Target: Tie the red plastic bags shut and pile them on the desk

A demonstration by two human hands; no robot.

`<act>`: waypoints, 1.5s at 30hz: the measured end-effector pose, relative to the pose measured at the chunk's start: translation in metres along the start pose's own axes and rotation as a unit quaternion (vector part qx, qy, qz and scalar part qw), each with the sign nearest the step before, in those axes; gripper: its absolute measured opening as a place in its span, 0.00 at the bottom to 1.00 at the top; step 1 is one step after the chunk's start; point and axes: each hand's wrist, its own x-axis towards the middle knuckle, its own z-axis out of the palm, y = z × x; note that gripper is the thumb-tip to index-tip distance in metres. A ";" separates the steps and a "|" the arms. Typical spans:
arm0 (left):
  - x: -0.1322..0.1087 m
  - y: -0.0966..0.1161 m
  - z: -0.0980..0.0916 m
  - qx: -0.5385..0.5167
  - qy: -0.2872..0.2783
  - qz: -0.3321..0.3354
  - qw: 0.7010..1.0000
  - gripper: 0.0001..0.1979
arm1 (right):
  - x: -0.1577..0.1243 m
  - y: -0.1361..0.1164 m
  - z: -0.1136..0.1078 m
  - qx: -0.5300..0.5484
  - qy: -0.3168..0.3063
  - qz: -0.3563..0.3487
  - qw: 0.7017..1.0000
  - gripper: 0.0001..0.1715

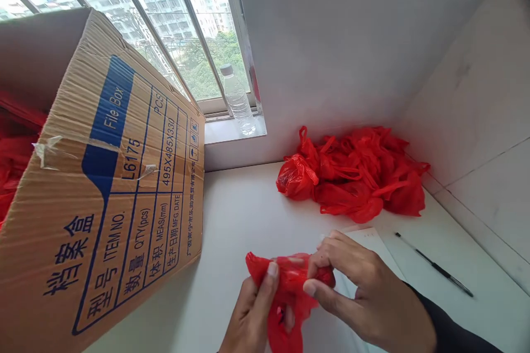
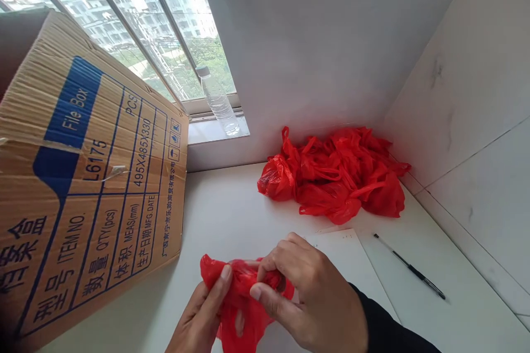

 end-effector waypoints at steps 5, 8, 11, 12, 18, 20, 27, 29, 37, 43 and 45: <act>0.021 -0.005 -0.007 -0.034 -0.135 0.033 0.990 0.19 | -0.015 0.000 0.002 0.013 -0.010 0.031 0.999 0.09; 0.021 -0.003 -0.006 0.032 -0.194 0.079 0.977 0.12 | -0.020 0.000 0.004 0.062 -0.045 0.044 0.996 0.14; 0.014 0.001 -0.004 0.064 -0.225 0.108 0.966 0.11 | -0.017 0.006 0.005 0.091 -0.026 0.024 0.995 0.16; 0.011 0.001 -0.004 0.067 -0.234 0.119 0.963 0.11 | -0.015 0.010 0.006 0.097 -0.025 0.014 0.995 0.18; 0.006 -0.016 -0.003 0.273 -0.107 0.371 0.881 0.11 | -0.009 0.031 0.021 0.114 -0.096 0.055 0.987 0.15; 0.011 -0.027 -0.003 0.330 -0.044 0.479 0.812 0.17 | -0.010 0.034 0.025 0.121 -0.103 0.094 0.983 0.17; 0.027 -0.053 -0.012 0.348 -0.011 0.571 0.743 0.24 | -0.012 0.049 0.025 0.202 -0.185 0.118 0.955 0.14; 0.026 -0.051 -0.014 0.360 -0.028 0.572 0.737 0.26 | -0.011 0.050 0.022 0.169 -0.131 0.101 0.972 0.09; 0.020 -0.077 -0.043 0.471 0.012 0.544 0.694 0.30 | -0.025 0.064 0.011 0.031 -0.006 0.091 0.995 0.05; 0.012 -0.139 -0.103 0.488 0.080 0.448 0.745 0.28 | -0.056 0.127 0.000 -0.021 0.021 0.215 0.976 0.10; 0.008 -0.144 -0.099 0.473 0.077 0.418 0.772 0.27 | -0.059 0.127 0.006 0.007 0.026 0.218 0.975 0.12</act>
